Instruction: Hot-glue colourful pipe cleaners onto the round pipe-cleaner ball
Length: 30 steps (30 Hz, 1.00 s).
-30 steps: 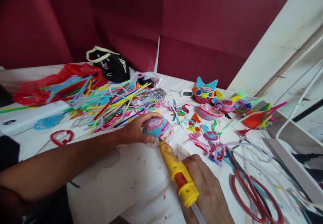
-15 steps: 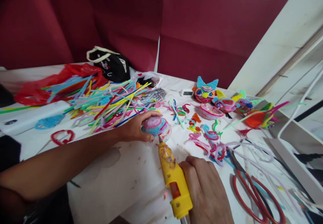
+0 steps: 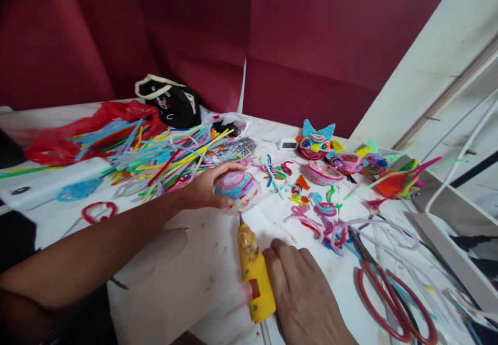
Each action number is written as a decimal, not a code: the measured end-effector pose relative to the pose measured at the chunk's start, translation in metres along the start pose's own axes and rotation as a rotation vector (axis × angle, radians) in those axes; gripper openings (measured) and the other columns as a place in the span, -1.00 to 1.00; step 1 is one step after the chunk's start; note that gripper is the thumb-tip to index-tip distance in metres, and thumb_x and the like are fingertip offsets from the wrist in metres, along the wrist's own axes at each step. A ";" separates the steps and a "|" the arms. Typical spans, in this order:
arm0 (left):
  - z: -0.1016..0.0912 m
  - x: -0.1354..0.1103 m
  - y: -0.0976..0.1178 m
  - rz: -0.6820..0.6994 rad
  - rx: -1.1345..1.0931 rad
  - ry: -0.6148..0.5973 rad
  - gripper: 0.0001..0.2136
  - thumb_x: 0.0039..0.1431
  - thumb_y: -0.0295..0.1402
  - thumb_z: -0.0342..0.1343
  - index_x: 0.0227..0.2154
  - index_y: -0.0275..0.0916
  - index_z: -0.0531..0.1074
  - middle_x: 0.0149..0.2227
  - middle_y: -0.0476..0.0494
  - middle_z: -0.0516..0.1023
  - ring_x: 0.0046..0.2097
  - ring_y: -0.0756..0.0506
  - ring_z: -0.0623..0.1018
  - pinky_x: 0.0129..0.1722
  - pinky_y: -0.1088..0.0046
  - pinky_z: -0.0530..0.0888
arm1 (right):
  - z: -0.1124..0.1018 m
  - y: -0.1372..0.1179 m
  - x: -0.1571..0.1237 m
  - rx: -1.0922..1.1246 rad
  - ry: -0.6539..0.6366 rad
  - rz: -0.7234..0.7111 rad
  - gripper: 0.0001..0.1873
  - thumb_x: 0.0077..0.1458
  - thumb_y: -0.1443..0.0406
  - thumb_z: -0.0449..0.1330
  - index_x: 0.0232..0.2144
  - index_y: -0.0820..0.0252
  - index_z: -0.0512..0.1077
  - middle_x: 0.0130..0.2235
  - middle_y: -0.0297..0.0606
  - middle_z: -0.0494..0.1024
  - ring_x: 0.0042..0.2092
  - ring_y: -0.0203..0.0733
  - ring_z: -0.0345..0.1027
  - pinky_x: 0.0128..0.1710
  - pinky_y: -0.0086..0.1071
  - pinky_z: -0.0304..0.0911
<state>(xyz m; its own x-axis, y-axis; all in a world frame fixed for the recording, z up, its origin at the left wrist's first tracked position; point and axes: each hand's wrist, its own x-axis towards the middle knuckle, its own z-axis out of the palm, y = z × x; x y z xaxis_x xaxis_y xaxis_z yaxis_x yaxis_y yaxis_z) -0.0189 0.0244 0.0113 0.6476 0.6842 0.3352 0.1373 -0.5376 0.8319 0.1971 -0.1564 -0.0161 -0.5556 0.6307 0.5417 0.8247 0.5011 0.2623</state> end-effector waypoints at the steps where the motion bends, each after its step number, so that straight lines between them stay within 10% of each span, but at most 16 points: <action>1: -0.001 0.000 0.001 0.016 -0.015 -0.004 -0.33 -0.22 -0.26 0.34 0.03 -0.26 0.33 0.12 -0.27 0.37 0.16 -0.31 0.38 0.15 0.15 0.31 | 0.001 0.000 -0.001 -0.013 -0.014 -0.025 -0.68 0.25 0.48 -0.17 -0.09 0.37 0.33 -0.20 -0.03 0.52 -0.16 -0.10 0.43 -0.24 -0.30 0.29; 24: -0.004 -0.007 0.012 0.129 -0.321 -0.052 -0.33 -0.21 -0.29 0.37 0.06 -0.20 0.32 0.12 -0.23 0.37 0.23 -0.30 0.32 0.20 0.17 0.27 | 0.006 0.002 -0.001 0.065 -0.300 -0.055 -0.46 0.04 0.50 0.03 0.11 0.30 0.32 0.06 -0.03 0.51 0.01 0.06 0.42 -0.12 -0.08 0.44; 28: -0.002 -0.007 0.013 0.140 -0.319 -0.027 -0.35 -0.21 -0.30 0.36 0.04 -0.22 0.33 0.10 -0.23 0.39 0.19 -0.30 0.36 0.18 0.17 0.31 | -0.015 0.015 0.001 0.348 -0.381 0.133 -0.40 0.07 0.43 0.07 0.18 0.10 0.27 0.18 -0.11 0.41 0.13 0.02 0.35 -0.02 -0.12 0.43; 30: 0.000 -0.008 0.015 0.164 -0.295 0.004 -0.35 -0.21 -0.30 0.36 0.03 -0.22 0.32 0.10 -0.23 0.39 0.18 -0.30 0.37 0.18 0.17 0.31 | -0.024 0.016 0.013 0.590 -0.347 0.451 -0.56 0.16 0.28 0.11 0.10 0.05 0.34 0.06 -0.14 0.51 -0.03 -0.08 0.47 -0.13 -0.23 0.46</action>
<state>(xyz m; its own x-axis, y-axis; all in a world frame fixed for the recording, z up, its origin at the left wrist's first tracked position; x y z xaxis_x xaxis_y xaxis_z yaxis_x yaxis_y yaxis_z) -0.0221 0.0108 0.0208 0.6404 0.6027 0.4761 -0.1912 -0.4752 0.8588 0.2061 -0.1543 0.0145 -0.2650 0.9451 0.1910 0.8390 0.3236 -0.4375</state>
